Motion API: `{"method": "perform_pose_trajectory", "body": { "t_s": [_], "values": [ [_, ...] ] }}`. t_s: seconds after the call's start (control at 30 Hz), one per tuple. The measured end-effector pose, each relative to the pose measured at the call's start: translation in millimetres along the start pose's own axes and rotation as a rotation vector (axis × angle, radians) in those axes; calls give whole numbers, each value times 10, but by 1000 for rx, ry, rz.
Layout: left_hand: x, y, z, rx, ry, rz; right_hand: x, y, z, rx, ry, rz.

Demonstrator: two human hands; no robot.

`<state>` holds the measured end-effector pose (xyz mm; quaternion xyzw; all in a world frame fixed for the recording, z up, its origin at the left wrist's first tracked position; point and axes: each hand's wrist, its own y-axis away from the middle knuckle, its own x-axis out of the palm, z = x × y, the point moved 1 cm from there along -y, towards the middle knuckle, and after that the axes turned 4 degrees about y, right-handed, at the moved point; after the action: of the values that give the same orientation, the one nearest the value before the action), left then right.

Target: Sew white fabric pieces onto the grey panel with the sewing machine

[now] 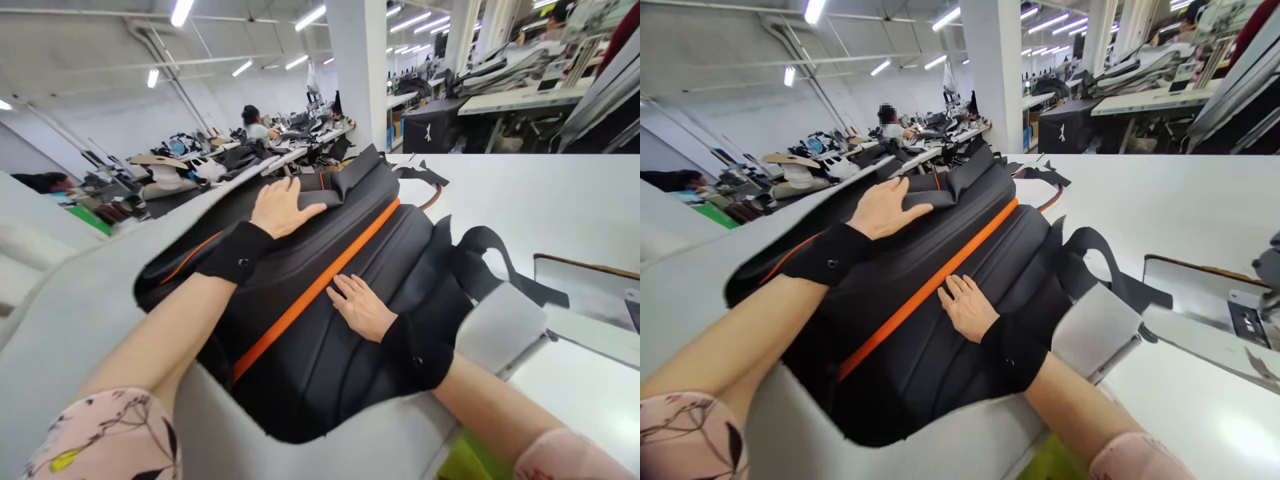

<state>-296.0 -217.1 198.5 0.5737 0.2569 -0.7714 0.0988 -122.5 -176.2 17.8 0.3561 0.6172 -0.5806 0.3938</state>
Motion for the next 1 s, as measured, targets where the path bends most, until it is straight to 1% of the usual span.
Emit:
{"method": "perform_pose_trajectory", "body": {
  "t_s": [0.03, 0.1, 0.17, 0.23, 0.27, 0.33, 0.4, 0.47, 0.53, 0.6, 0.77, 0.97, 1.0],
  "values": [
    [63, -82, -56, -22, -20, 25, -8, 4, 0, 3, -12, -1],
    [139, -202, -66, -68, -52, 96, -7, 14, -2, 11, -31, -6],
    [127, -288, 35, -124, -51, 119, 8, 22, -5, 14, -42, -14],
    [39, -344, 184, -189, 49, 86, 28, 27, -7, 9, -51, -24],
    [-19, -356, 252, -229, 148, 64, 37, 29, -8, 7, -55, -31],
    [-126, -340, 343, -315, 433, 39, 51, 32, -10, 8, -65, -43],
    [-191, -280, 363, -396, 744, 48, 59, 35, -12, 18, -71, -58],
    [-214, -204, 336, -447, 998, 71, 64, 36, -13, 23, -72, -72],
    [-215, -144, 297, -447, 1149, 92, 67, 35, -13, 21, -71, -86],
    [-214, -108, 270, -430, 1216, 99, 68, 34, -12, 20, -72, -97],
    [-235, -83, 249, -385, 1263, 68, 69, 31, -11, 24, -83, -106],
    [-234, -64, 224, -321, 1316, 114, 48, 23, -9, 30, -93, -138],
    [-232, -61, 220, -303, 1298, 95, 44, 23, -8, 30, -91, -143]
  ]
}}
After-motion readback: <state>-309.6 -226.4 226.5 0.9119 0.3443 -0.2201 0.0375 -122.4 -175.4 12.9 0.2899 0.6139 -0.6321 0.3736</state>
